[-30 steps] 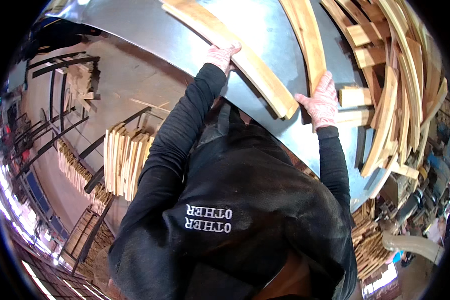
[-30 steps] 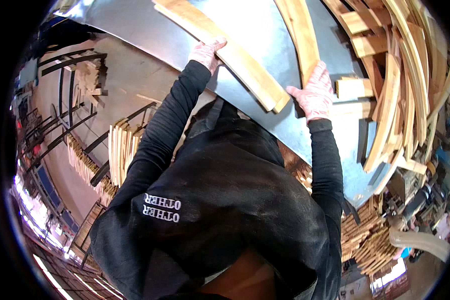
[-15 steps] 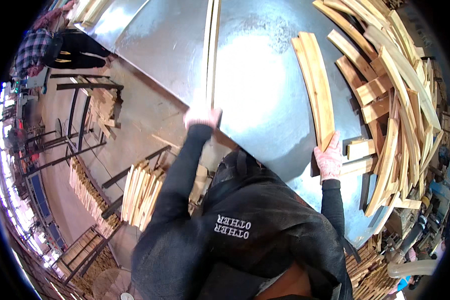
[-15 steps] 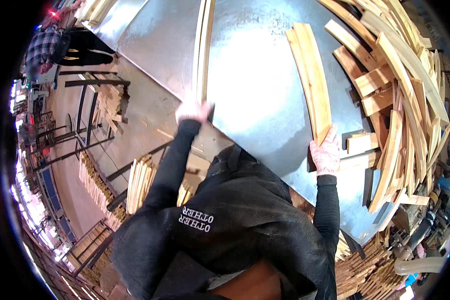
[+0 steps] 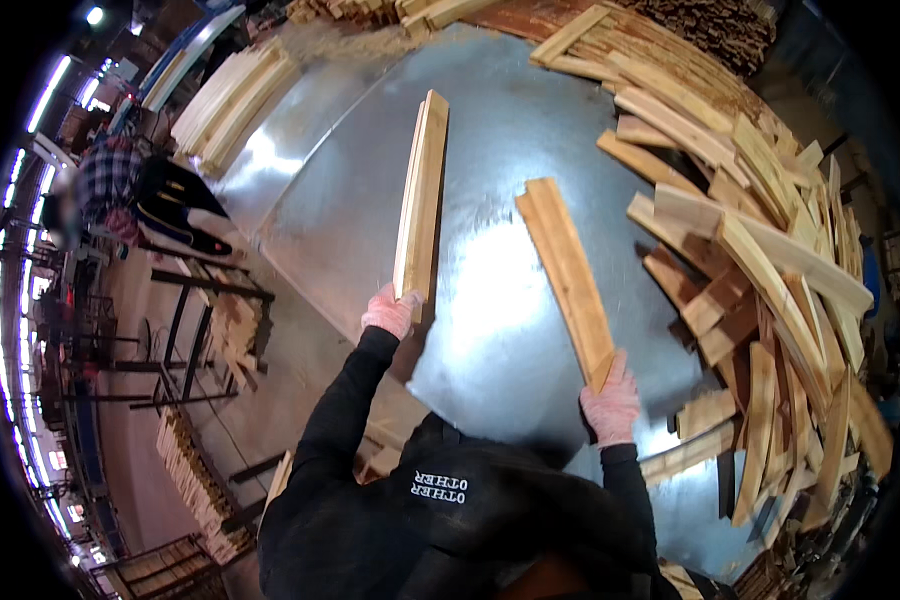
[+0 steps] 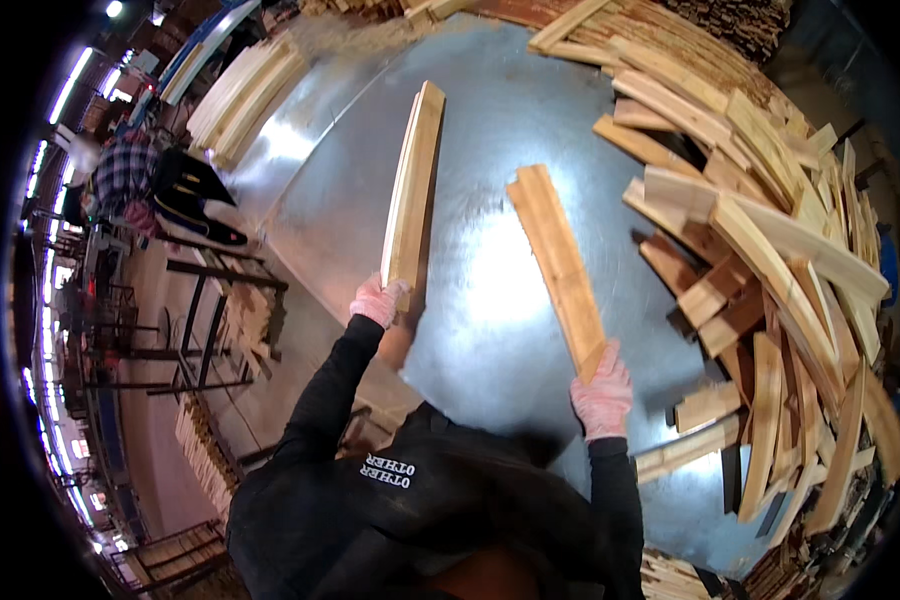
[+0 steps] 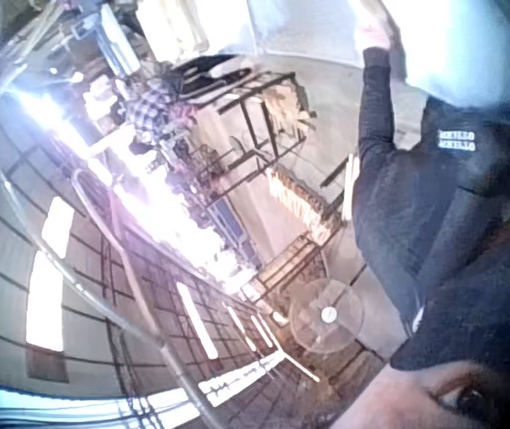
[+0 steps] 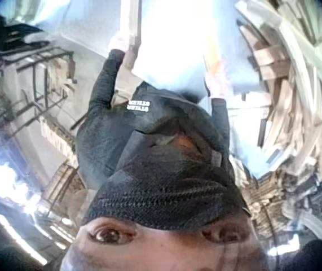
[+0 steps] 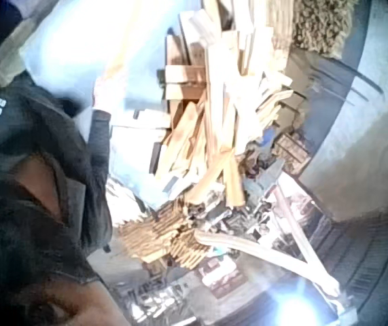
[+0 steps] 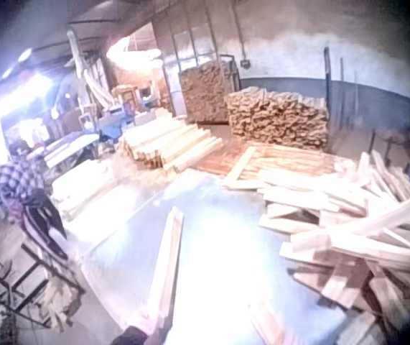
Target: The person sorts and stacks wooden planks on a metal table. They pick up planks from a scattered pile, align them, and place them into a neat stack.
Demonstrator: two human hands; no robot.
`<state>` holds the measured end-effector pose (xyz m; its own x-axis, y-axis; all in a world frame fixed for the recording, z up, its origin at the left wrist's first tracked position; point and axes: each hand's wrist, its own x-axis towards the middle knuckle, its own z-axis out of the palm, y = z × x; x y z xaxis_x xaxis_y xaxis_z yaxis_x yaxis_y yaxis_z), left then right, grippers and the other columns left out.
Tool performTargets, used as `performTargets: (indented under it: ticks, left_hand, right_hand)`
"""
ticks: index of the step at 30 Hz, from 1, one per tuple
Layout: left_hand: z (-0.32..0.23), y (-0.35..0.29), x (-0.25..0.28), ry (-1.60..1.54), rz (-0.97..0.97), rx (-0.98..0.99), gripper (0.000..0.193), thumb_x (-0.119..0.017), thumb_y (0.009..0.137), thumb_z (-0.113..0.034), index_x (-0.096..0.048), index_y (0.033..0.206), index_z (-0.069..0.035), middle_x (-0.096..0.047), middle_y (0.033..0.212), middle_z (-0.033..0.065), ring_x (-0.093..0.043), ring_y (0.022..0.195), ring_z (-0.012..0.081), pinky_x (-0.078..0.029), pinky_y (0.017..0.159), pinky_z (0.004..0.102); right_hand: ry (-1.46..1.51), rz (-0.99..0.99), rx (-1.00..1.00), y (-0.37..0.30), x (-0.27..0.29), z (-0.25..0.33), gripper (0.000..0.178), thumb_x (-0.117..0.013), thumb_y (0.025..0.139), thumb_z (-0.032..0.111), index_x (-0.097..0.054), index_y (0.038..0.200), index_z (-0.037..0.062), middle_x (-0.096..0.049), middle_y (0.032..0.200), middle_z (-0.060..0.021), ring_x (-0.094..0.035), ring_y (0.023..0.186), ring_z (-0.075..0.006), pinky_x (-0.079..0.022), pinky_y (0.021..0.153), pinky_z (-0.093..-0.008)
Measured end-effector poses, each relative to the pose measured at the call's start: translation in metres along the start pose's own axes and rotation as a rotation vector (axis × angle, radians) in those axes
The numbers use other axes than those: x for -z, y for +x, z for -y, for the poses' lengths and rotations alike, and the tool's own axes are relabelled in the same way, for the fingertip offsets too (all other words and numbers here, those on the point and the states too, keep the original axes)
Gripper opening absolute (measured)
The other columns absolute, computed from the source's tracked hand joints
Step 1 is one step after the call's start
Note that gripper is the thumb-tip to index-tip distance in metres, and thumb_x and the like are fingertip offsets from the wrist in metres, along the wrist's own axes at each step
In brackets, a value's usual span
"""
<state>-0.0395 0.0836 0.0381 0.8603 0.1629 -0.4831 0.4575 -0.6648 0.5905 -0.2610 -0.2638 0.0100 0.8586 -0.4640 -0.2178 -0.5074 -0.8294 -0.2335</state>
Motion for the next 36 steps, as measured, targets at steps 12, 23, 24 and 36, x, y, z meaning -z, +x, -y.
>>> performTargets:
  ticks: [12, 23, 24, 36]
  left_hand:
    - [-0.315, 0.432, 0.038, 0.622, -0.027, -0.502, 0.051, -0.061, 0.081, -0.050, -0.064, 0.111, -0.009, -0.068, 0.115, 0.0156, -0.064, 0.107, 0.0342, -0.050, 0.091, 0.0432]
    - [-0.360, 0.580, 0.012, -0.325, -0.399, -0.633, 0.062, -0.069, 0.080, -0.029, -0.047, 0.130, 0.001, -0.060, 0.127, 0.0228, -0.058, 0.118, 0.0388, -0.044, 0.102, 0.0414]
    - [-0.332, 0.548, 0.007, -0.685, -0.087, -0.624, 0.047, -0.064, 0.083, -0.020, -0.050, 0.123, 0.000, -0.059, 0.105, 0.0140, -0.057, 0.097, 0.0267, -0.046, 0.084, 0.0342]
    - [-0.105, 0.118, -0.067, -0.958, 1.039, 0.057, 0.050, -0.060, 0.091, -0.006, -0.041, 0.137, -0.002, -0.059, 0.120, 0.0141, -0.062, 0.107, 0.0261, -0.053, 0.092, 0.0395]
  right_hand:
    - [0.029, -0.141, -0.013, 0.130, -0.016, 0.181, 0.086, -0.070, 0.067, 0.017, -0.033, 0.142, -0.0053, -0.058, 0.106, -0.0225, -0.057, 0.095, -0.0416, -0.049, 0.083, -0.0502]
    - [-0.039, -0.173, -0.115, 0.176, -0.040, 0.253, 0.081, -0.070, 0.066, 0.019, -0.041, 0.137, -0.0056, -0.057, 0.093, -0.0186, -0.058, 0.082, -0.0384, -0.050, 0.075, -0.0490]
    - [0.001, -0.135, -0.120, 0.178, -0.031, 0.255, 0.081, -0.071, 0.067, 0.020, -0.041, 0.138, -0.0045, -0.057, 0.094, -0.0188, -0.057, 0.083, -0.0386, -0.049, 0.077, -0.0489]
    - [1.370, 0.417, -0.312, 0.136, 0.039, 0.211, 0.059, -0.065, 0.089, 0.029, -0.048, 0.142, 0.0107, -0.067, 0.107, -0.0112, -0.063, 0.089, -0.0155, -0.052, 0.080, -0.0315]
